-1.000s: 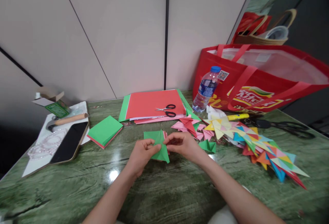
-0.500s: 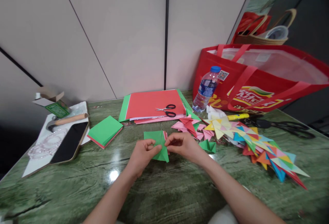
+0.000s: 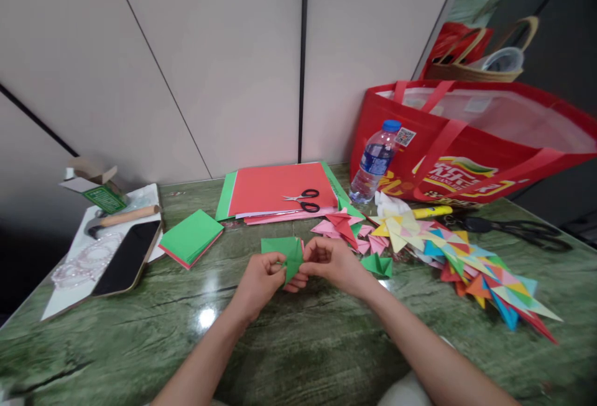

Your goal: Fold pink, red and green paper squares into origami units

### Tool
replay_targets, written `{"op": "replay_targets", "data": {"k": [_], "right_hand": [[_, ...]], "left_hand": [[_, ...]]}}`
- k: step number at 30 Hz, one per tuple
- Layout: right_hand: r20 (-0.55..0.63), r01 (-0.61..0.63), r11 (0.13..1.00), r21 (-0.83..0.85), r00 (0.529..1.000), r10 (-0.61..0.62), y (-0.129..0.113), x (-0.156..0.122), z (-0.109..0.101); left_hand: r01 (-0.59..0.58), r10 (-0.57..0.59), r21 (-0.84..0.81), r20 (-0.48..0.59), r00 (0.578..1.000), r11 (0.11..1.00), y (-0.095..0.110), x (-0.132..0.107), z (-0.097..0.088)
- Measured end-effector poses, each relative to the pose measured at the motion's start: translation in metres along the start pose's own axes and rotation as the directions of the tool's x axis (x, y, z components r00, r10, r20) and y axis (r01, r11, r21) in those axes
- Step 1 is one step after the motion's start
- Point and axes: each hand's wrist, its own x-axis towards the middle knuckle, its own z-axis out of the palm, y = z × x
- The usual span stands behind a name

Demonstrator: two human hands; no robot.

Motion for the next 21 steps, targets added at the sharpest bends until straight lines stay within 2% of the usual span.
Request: {"op": "replay_targets", "data": {"k": [9,13,15,18,21], "right_hand": [[-0.061,-0.059,0.998,0.020,0.996,0.060,0.0007,0.0011,-0.0044],[-0.053,-0.088,0.995,0.045,0.994,0.091,-0.0020,0.0011,-0.0023],[-0.063,-0.063,0.998,0.029,0.996,0.065,-0.0026,0.0010,-0.0009],[-0.091,0.042,0.999,-0.010,0.995,-0.043,-0.0034,0.0005,0.0007],[-0.047,0.112,0.993,-0.020,0.992,-0.113,-0.0045,-0.0006,0.0013]], "left_hand": [[-0.018,0.020,-0.050,0.051,0.998,0.999,0.0036,-0.0021,0.0003],[-0.042,0.041,0.019,0.059,0.997,0.999,0.0042,-0.0032,0.0010],[-0.025,0.024,0.036,0.031,0.999,0.999,0.0042,-0.0033,0.0020],[0.009,-0.009,0.007,0.002,1.000,1.000,0.0042,-0.0033,0.0031],[0.027,-0.027,-0.019,0.000,1.000,0.999,0.0049,-0.0036,0.0038]]}}
